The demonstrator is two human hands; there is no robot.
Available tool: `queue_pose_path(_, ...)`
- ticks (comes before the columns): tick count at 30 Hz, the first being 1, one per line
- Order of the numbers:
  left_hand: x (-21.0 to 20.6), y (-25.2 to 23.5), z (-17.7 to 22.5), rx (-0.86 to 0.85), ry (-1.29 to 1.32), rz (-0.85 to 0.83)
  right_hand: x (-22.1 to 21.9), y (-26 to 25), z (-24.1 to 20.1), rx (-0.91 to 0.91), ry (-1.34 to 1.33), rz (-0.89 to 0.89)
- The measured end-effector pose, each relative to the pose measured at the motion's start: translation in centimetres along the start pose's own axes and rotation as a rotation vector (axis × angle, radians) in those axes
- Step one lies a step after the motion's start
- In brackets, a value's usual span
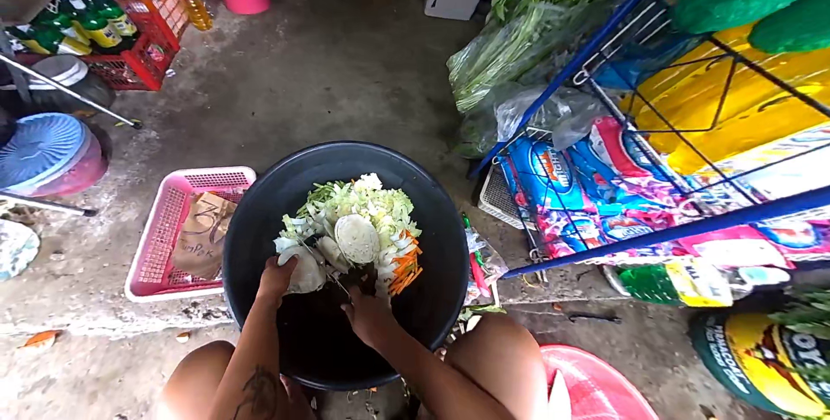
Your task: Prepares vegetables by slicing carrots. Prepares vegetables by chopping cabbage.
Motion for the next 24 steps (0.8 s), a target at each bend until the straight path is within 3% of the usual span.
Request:
queue_pose_path(4, -0.1, 0.2, 0.1, -0.082, -0.016, 0.024, -0.9, -3.5, -0.6, -0.001, -0.055, 0.039)
queue_pose_path(8, 0.2, 1.2, 0.3, -0.079, 0.044, 0.01, -0.4, -4.7, 1.5, 0.091, -0.195, 0.045)
queue_pose_path(18, -0.3, -0.2, 0.0, -0.13, -0.038, 0.056, 1.0, 0.5, -1.1, -0.071, -0.029, 0.073)
queue_pose_path(24, -0.4, 0.3, -0.3, -0.075, 0.07, 0.091, 0.0, -0.7, 0.8, -0.071, 0.023, 0.047)
Point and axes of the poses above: each hand's wrist, its own y-axis away from the middle knuckle, its own x-axis out of the back of the hand, z = x × y, the point moved 1 cm from there along -y, towards the middle knuckle, and after that the axes turned 1 degree about x, right-handed, at the moved point
